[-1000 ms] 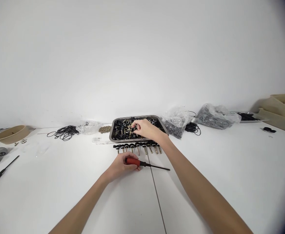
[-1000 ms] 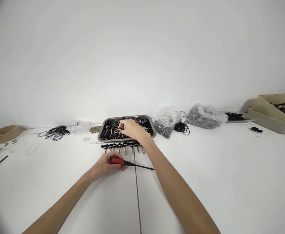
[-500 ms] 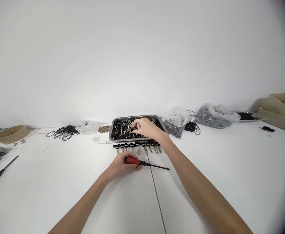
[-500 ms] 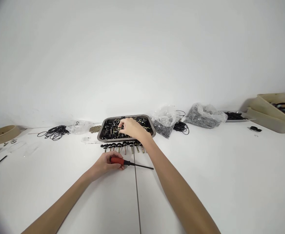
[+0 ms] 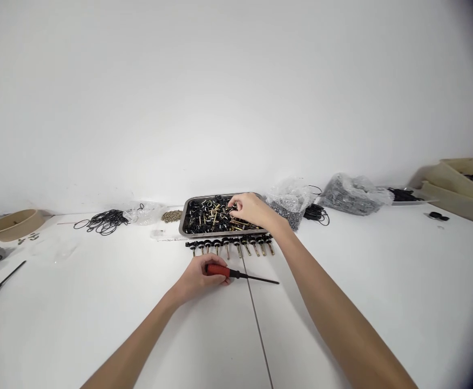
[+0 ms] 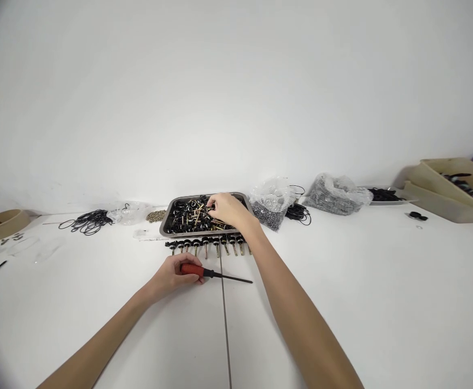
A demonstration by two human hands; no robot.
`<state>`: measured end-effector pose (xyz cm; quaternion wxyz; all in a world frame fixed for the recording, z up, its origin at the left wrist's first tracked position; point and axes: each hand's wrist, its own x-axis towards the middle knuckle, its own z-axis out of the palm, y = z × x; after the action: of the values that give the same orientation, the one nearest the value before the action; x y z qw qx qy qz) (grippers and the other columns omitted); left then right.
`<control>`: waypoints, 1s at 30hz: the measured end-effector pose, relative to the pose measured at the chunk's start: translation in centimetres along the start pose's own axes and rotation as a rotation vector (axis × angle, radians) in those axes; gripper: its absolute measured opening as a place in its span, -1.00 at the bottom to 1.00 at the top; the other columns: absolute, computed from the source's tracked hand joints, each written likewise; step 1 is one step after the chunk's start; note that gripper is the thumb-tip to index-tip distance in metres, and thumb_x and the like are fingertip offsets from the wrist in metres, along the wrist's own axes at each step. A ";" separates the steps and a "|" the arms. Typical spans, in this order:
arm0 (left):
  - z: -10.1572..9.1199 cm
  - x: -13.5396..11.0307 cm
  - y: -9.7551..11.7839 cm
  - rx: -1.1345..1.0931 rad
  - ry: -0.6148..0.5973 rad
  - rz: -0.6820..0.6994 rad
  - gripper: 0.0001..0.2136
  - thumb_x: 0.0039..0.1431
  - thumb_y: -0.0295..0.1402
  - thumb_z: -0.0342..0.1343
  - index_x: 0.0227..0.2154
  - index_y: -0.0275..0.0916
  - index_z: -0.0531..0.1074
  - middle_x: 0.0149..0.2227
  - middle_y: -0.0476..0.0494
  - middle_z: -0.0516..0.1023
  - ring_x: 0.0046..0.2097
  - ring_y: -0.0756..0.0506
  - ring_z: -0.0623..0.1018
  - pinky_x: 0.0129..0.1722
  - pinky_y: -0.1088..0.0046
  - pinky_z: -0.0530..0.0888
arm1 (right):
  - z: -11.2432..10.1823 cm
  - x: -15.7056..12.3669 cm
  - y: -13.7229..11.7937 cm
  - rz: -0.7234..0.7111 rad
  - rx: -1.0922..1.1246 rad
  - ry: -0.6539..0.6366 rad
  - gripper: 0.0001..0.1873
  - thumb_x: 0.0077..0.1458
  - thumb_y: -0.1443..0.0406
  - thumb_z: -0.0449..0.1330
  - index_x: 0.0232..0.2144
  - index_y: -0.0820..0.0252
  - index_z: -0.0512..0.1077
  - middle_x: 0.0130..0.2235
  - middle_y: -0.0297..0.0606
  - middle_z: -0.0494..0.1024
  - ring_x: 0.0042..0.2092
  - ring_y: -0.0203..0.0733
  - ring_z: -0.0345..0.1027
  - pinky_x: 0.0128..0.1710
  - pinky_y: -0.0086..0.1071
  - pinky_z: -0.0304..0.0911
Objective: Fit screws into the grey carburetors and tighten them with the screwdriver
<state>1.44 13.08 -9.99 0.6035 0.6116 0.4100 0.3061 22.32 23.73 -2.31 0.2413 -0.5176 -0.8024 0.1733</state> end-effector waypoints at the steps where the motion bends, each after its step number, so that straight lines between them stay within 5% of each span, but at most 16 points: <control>1: 0.0 0.0 0.0 0.001 -0.002 0.003 -0.78 0.00 -0.37 0.21 -0.29 -0.31 0.37 -0.35 -0.21 0.56 -0.27 -0.13 0.57 -0.15 0.29 0.46 | -0.6 -0.1 0.4 0.018 0.014 0.013 -0.73 0.03 0.31 0.14 -0.18 0.20 0.47 -0.44 -0.32 0.38 -0.50 -0.39 0.13 -0.48 -0.47 0.02; 9: -0.2 0.1 -0.6 0.002 -0.026 0.020 -0.77 0.01 -0.37 0.21 -0.26 -0.30 0.37 -0.32 -0.22 0.56 -0.24 -0.15 0.57 -0.13 0.26 0.46 | -6.4 -2.5 5.1 0.166 0.044 0.348 -0.71 -0.02 0.22 0.21 -0.23 0.22 0.50 -0.51 -0.37 0.32 -0.52 -0.39 0.11 -0.48 -0.45 0.02; 16: -0.4 0.2 -1.0 0.011 -0.050 0.037 -0.78 0.04 -0.38 0.18 -0.24 -0.31 0.36 -0.34 -0.21 0.57 -0.25 -0.11 0.55 -0.12 0.29 0.44 | -9.9 -6.6 13.4 0.519 0.028 0.710 -0.71 -0.12 0.22 0.27 -0.27 0.17 0.52 -0.54 -0.36 0.37 -0.49 -0.29 0.21 -0.41 -0.41 0.14; 23: -0.4 0.1 -1.0 0.027 -0.062 0.042 -0.79 0.05 -0.39 0.16 -0.23 -0.29 0.36 -0.32 -0.20 0.56 -0.23 -0.11 0.55 -0.13 0.31 0.43 | -8.8 -8.6 18.8 0.932 -0.011 0.886 -0.66 -0.17 0.25 0.30 -0.25 0.18 0.53 -0.47 -0.22 0.42 -0.31 -0.09 0.31 -0.14 -0.15 0.24; 30: -0.7 0.2 -1.2 0.038 -0.079 0.049 -0.78 0.04 -0.40 0.17 -0.23 -0.29 0.36 -0.31 -0.20 0.56 -0.23 -0.12 0.55 -0.13 0.30 0.43 | -6.2 -7.4 20.7 0.964 -0.023 0.757 -0.72 -0.21 0.33 0.27 -0.32 0.18 0.52 -0.36 -0.13 0.44 -0.15 -0.01 0.31 -0.10 -0.12 0.24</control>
<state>0.79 13.49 -11.11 0.5999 0.6444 0.3763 0.2886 43.87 25.52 -9.62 0.3986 -0.8505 -0.3383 0.0585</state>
